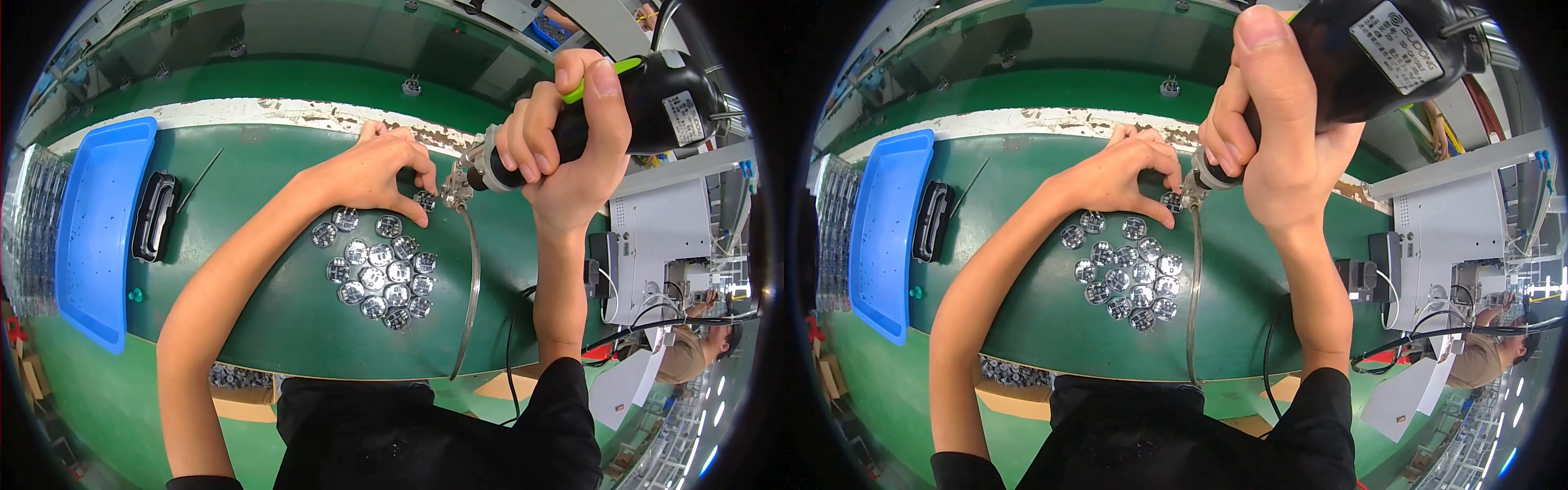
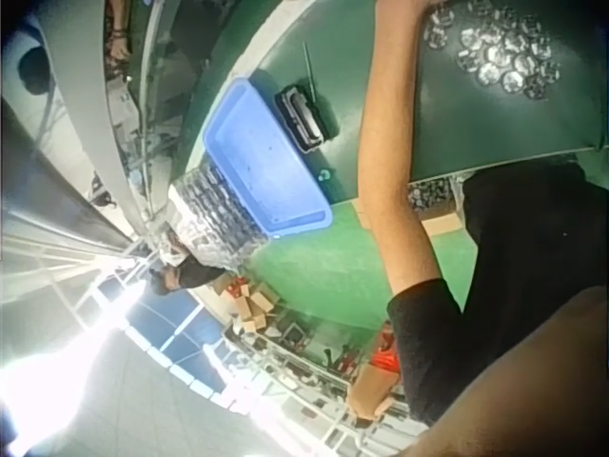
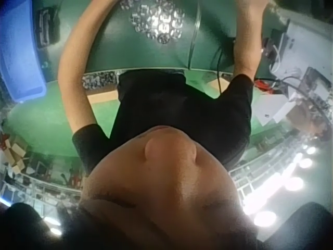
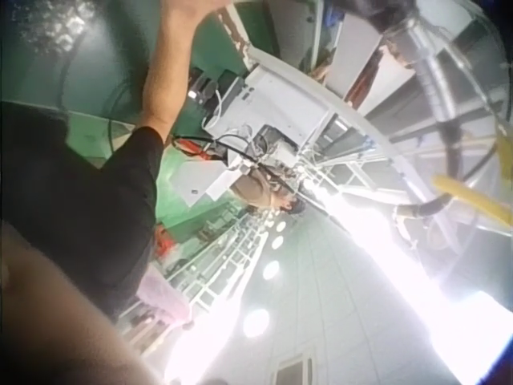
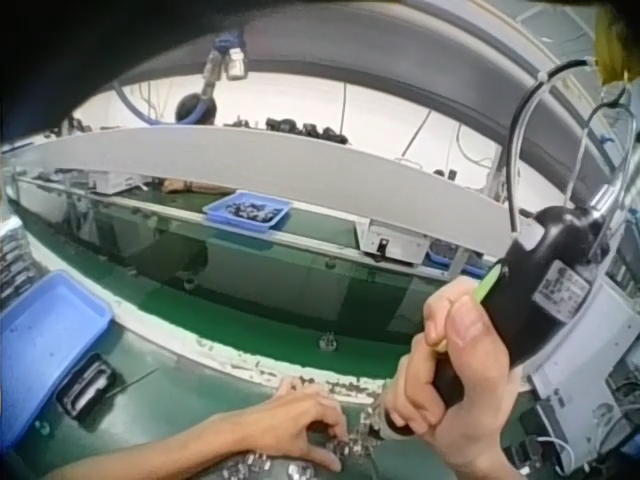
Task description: The person assembles small plastic and electronic components by hand using a pneumatic assembly tool, taking parts from a tray and placing finished components into another tray.
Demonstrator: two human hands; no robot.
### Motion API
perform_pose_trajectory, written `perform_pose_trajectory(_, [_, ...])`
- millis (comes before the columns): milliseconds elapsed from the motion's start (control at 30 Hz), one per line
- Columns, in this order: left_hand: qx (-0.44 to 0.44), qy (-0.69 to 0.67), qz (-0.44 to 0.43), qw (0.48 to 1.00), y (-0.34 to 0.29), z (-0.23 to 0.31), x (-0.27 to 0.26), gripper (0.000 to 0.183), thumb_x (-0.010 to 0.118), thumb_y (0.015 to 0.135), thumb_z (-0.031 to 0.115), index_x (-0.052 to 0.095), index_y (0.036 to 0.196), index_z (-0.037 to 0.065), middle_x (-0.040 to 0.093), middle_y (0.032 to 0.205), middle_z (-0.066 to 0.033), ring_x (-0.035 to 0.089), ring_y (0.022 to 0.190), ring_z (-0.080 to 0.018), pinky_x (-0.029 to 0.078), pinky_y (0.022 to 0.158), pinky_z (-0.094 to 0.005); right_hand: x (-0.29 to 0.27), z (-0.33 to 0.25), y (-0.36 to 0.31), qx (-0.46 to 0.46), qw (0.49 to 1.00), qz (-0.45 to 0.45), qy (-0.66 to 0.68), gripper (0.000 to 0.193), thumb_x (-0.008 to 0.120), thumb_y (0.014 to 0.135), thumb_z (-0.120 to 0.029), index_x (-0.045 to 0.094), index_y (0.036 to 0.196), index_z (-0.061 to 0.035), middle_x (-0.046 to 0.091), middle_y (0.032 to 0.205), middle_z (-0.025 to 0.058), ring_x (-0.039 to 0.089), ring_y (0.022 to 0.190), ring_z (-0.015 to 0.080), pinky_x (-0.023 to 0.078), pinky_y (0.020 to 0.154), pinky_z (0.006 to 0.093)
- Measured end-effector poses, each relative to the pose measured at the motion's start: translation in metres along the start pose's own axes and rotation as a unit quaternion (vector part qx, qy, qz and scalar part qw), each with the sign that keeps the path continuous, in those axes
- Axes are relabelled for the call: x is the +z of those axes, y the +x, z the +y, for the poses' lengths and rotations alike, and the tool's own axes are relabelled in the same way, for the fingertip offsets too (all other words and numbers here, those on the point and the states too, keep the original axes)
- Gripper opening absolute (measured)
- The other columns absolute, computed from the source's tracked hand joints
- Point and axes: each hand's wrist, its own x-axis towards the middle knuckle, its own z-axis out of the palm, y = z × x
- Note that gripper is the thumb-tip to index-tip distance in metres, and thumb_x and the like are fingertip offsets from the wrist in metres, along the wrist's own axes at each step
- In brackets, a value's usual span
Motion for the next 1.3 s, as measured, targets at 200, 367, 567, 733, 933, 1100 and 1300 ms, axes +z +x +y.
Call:
perform_pose_trajectory(200, [0.004,-0.005,0.005,1.000,-0.001,-0.001,0.002,0.044,0.092,0.067,0.040,0.071,0.093,0.011,0.063,0.096,0.0026,0.051,0.107,-0.0182,0.027,0.097,-0.0375,0.000,0.001,-0.001,-0.005,1.000,-0.002,0.001,0.037,0.033,0.108,-0.040,0.046,0.099,-0.0073,0.031,0.048,-0.0012,0.027,0.036,0.0088,0.033,0.041,0.0266])
perform_pose_trajectory(367, [0.004,0.001,0.005,1.000,-0.002,0.000,0.001,0.044,0.093,0.067,0.039,0.071,0.092,0.010,0.063,0.096,0.0022,0.051,0.107,-0.0183,0.027,0.097,-0.0370,0.005,0.003,-0.001,0.007,1.000,0.006,-0.018,0.035,0.034,0.108,-0.040,0.046,0.099,-0.0073,0.031,0.048,-0.0012,0.027,0.036,0.0089,0.033,0.041,0.0266])
perform_pose_trajectory(567, [0.001,0.005,0.005,1.000,-0.001,0.001,-0.001,0.044,0.092,0.067,0.039,0.070,0.091,0.009,0.064,0.098,0.0018,0.052,0.109,-0.0186,0.027,0.098,-0.0366,0.014,0.003,0.009,0.012,0.999,0.041,-0.023,0.034,0.045,0.106,-0.037,0.046,0.092,-0.0069,0.033,0.047,-0.0006,0.029,0.036,0.0094,0.033,0.041,0.0275])
perform_pose_trajectory(733, [0.008,0.018,-0.015,1.000,0.004,0.000,-0.002,0.045,0.093,0.066,0.041,0.071,0.093,0.012,0.064,0.098,0.0021,0.053,0.110,-0.0199,0.028,0.097,-0.0381,-0.001,-0.005,0.002,-0.001,1.000,0.027,-0.006,0.031,0.046,0.107,-0.034,0.047,0.093,-0.0061,0.034,0.046,0.0001,0.030,0.035,0.0101,0.033,0.040,0.0282])
perform_pose_trajectory(933, [-0.029,0.004,-0.008,1.000,0.005,0.001,-0.030,0.057,0.096,0.061,0.042,0.072,0.105,0.014,0.064,0.092,0.0021,0.058,0.103,-0.0182,0.038,0.098,-0.0427,-0.027,-0.062,-0.008,-0.054,0.992,0.070,0.094,0.018,0.066,0.099,-0.016,0.061,0.089,-0.0015,0.051,0.054,-0.0015,0.046,0.040,0.0070,0.036,0.039,0.0243])
perform_pose_trajectory(1100, [-0.244,0.137,0.164,0.946,0.073,-0.023,-0.034,0.076,0.081,0.073,0.063,0.059,0.121,0.009,0.068,0.107,-0.0104,0.066,0.098,-0.0295,0.048,0.088,-0.0476,-0.032,-0.052,0.000,-0.013,0.990,0.111,0.086,0.021,0.076,0.093,-0.017,0.062,0.085,-0.0046,0.060,0.070,-0.0041,0.054,0.057,0.0039,0.042,0.049,0.0249])
perform_pose_trajectory(1300, [-0.231,0.183,0.220,0.930,0.122,-0.062,0.007,0.058,0.081,0.077,0.053,0.065,0.110,0.008,0.072,0.102,-0.0129,0.069,0.101,-0.0334,0.048,0.087,-0.0496,-0.031,-0.055,-0.003,-0.012,0.994,0.067,0.089,0.019,0.074,0.094,-0.014,0.062,0.085,-0.0028,0.062,0.073,-0.0029,0.054,0.064,0.0043,0.044,0.057,0.0252])
